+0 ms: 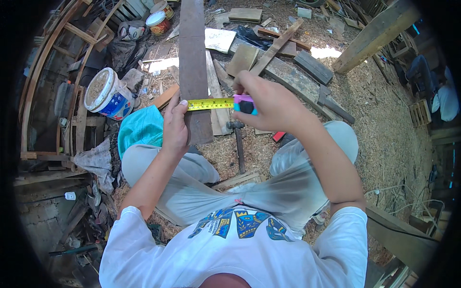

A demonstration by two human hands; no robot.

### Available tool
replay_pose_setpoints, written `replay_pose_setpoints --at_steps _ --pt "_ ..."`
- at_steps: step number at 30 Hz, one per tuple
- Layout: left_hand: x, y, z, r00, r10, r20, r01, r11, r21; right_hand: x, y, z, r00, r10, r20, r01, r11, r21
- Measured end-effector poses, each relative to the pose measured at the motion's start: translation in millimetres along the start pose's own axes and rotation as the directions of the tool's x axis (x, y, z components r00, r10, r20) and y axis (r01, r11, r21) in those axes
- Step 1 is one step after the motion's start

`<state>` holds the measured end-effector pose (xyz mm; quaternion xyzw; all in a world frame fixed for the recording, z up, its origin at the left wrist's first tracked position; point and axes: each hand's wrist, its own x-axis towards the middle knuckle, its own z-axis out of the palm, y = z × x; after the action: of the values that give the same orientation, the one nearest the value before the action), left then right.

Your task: Measuring a wood plank with a tape measure and marking it for cutting using a square and a marker.

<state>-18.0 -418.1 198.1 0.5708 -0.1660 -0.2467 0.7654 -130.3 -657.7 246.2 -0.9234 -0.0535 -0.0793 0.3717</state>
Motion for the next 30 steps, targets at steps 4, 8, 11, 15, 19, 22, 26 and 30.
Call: replay_pose_setpoints --at_steps 4,8,11,15,19,22,26,30 --pt "-0.4 -1.8 11.0 1.000 -0.024 0.011 0.024 0.999 -0.039 12.2 -15.3 4.8 1.000 0.014 -0.020 -0.014 1.000 0.019" --pt "4.2 -6.8 10.6 0.997 -0.057 0.056 0.061 0.996 -0.061 21.8 -13.8 15.9 0.974 -0.120 -0.192 0.134 0.989 0.059" --pt "7.7 -6.3 10.9 0.989 -0.117 0.089 0.125 0.988 -0.087 24.9 -4.2 20.1 0.959 -0.060 -0.277 0.117 0.975 0.190" --pt "8.3 -13.3 8.2 0.992 -0.062 0.109 0.071 0.994 -0.078 25.9 3.3 18.5 0.953 -0.078 -0.292 0.146 0.964 0.220" --pt "3.7 -12.7 11.7 0.994 -0.038 0.098 0.046 0.996 -0.079 22.6 4.9 18.4 0.962 -0.074 -0.263 0.130 0.971 0.203" --pt "1.4 -17.9 11.5 0.997 -0.013 0.080 0.021 0.995 -0.095 20.3 2.5 18.5 0.969 -0.081 -0.233 0.120 0.980 0.159" --pt "1.0 -21.4 17.3 0.998 -0.040 0.045 0.041 0.999 -0.014 20.0 -2.7 13.0 0.976 -0.045 -0.211 0.080 0.984 0.161" --pt "0.6 -22.7 18.7 0.992 -0.101 0.074 0.102 0.995 -0.010 18.4 -4.1 14.9 0.976 -0.030 -0.217 0.060 0.989 0.135"
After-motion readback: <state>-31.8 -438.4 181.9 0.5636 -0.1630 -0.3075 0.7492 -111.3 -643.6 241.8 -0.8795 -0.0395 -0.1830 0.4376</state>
